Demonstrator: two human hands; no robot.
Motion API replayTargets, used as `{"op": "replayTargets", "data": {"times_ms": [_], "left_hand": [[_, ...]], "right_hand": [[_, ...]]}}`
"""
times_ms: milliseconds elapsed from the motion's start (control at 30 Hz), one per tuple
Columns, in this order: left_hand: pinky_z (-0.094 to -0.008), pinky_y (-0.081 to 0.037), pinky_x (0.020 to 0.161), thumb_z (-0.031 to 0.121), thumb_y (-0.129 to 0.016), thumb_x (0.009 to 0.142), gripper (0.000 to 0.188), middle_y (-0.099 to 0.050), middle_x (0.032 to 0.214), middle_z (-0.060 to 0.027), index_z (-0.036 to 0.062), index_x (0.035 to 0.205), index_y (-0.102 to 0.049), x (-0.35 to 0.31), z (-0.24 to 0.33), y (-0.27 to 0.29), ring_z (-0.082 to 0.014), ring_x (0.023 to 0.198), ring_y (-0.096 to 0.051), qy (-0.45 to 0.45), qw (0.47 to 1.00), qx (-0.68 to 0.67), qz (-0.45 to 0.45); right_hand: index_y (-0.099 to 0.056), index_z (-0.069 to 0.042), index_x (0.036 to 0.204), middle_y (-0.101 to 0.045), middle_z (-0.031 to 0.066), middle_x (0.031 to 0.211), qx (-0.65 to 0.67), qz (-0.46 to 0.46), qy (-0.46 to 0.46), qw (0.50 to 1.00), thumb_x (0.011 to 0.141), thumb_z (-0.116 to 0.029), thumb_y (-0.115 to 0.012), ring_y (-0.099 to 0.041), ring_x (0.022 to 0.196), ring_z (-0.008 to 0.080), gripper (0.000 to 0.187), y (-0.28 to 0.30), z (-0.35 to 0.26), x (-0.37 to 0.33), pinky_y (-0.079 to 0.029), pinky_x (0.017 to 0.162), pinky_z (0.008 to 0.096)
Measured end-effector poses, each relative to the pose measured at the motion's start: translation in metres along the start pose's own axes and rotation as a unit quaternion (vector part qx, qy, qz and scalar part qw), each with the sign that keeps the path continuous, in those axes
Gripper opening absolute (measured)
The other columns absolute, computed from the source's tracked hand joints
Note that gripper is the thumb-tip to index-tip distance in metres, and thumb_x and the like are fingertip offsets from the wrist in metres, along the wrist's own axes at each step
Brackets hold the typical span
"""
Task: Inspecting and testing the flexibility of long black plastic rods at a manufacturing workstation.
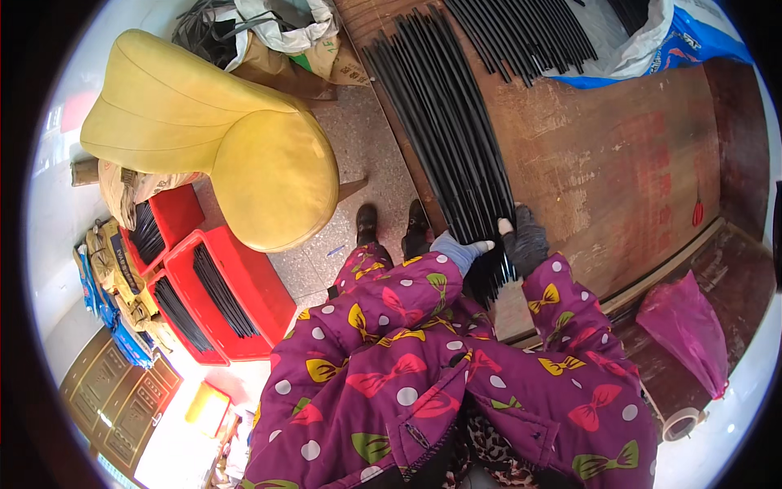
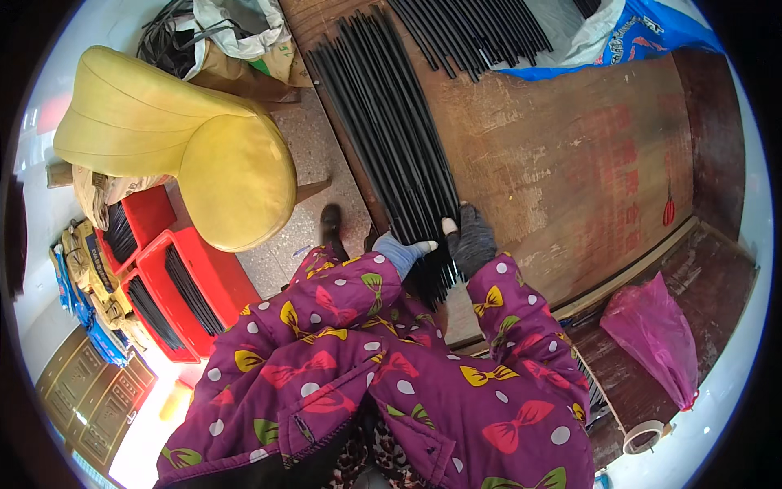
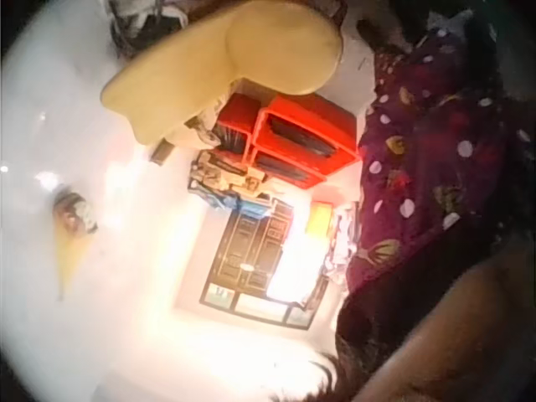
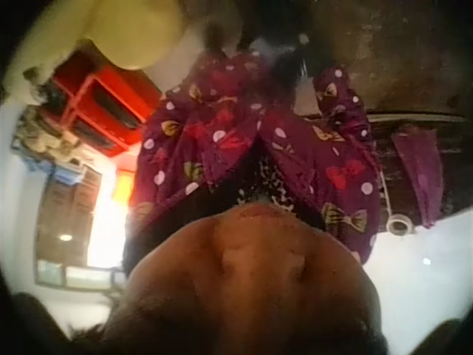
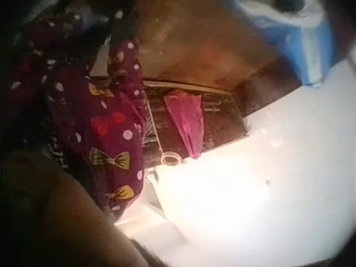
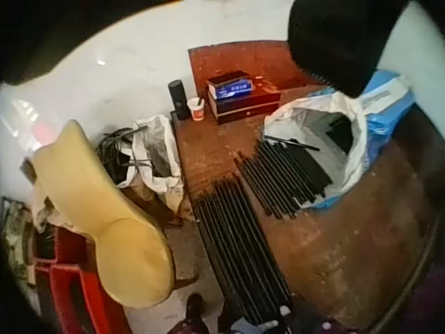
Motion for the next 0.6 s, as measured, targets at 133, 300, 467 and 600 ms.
{"op": "replayTargets", "data": {"times_ms": [133, 300, 467, 600], "left_hand": [[-0.0301, -0.046, 0.077, 0.033, -0.078, 0.056, 0.062, -0.063, 0.096, -0.0108, 0.0036, 0.106, -0.055, 0.006, -0.014, -0.009, -0.0224, 0.088, -0.06, -0.03, 0.999, -0.037, 0.003], [-0.029, -0.046, 0.077, 0.025, -0.079, 0.056, 0.057, -0.063, 0.096, -0.0093, 0.0022, 0.103, -0.056, -0.001, -0.009, -0.009, -0.0196, 0.088, -0.06, -0.006, 0.989, -0.149, -0.022], [-0.0305, -0.045, 0.081, 0.022, -0.08, 0.056, 0.062, -0.062, 0.1, -0.0068, 0.0034, 0.108, -0.053, 0.017, -0.052, -0.024, -0.0191, 0.091, -0.058, -0.001, 0.979, -0.198, -0.041], [-0.0315, -0.045, 0.081, 0.015, -0.085, 0.043, 0.078, -0.06, 0.099, -0.0105, -0.0012, 0.11, -0.05, 0.009, -0.046, -0.016, -0.021, 0.089, -0.058, 0.037, 0.949, -0.309, -0.057]], "right_hand": [[-0.044, 0.005, 0.114, -0.052, 0.027, 0.104, 0.065, -0.047, -0.065, 0.995, 0.08, -0.036, -0.055, -0.051, 0.098, 0.0406, 0.054, -0.004, -0.016, -0.005, -0.04, 0.085, 0.0414], [-0.046, 0.006, 0.112, -0.052, 0.0267, 0.107, 0.113, -0.052, -0.085, 0.989, 0.076, -0.037, -0.061, -0.053, 0.099, 0.0375, 0.058, -0.02, 0.003, -0.008, -0.041, 0.085, 0.0394], [-0.051, 0.003, 0.11, -0.061, 0.018, 0.096, 0.294, -0.186, -0.102, 0.932, 0.066, -0.03, -0.072, -0.06, 0.086, 0.0258, 0.058, -0.024, -0.006, -0.001, -0.047, 0.076, 0.0338], [-0.054, 0.001, 0.107, -0.063, 0.0122, 0.09, 0.35, -0.233, -0.138, 0.897, 0.064, -0.024, -0.075, -0.06, 0.08, 0.0181, 0.054, -0.017, -0.019, -0.003, -0.048, 0.073, 0.03]]}}
Point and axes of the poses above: each hand's wrist, its own x-axis towards the middle knuckle, its own y-axis out of the back of the hand, z = x × y, the point moved 3 cm from there along x, towards the middle knuckle
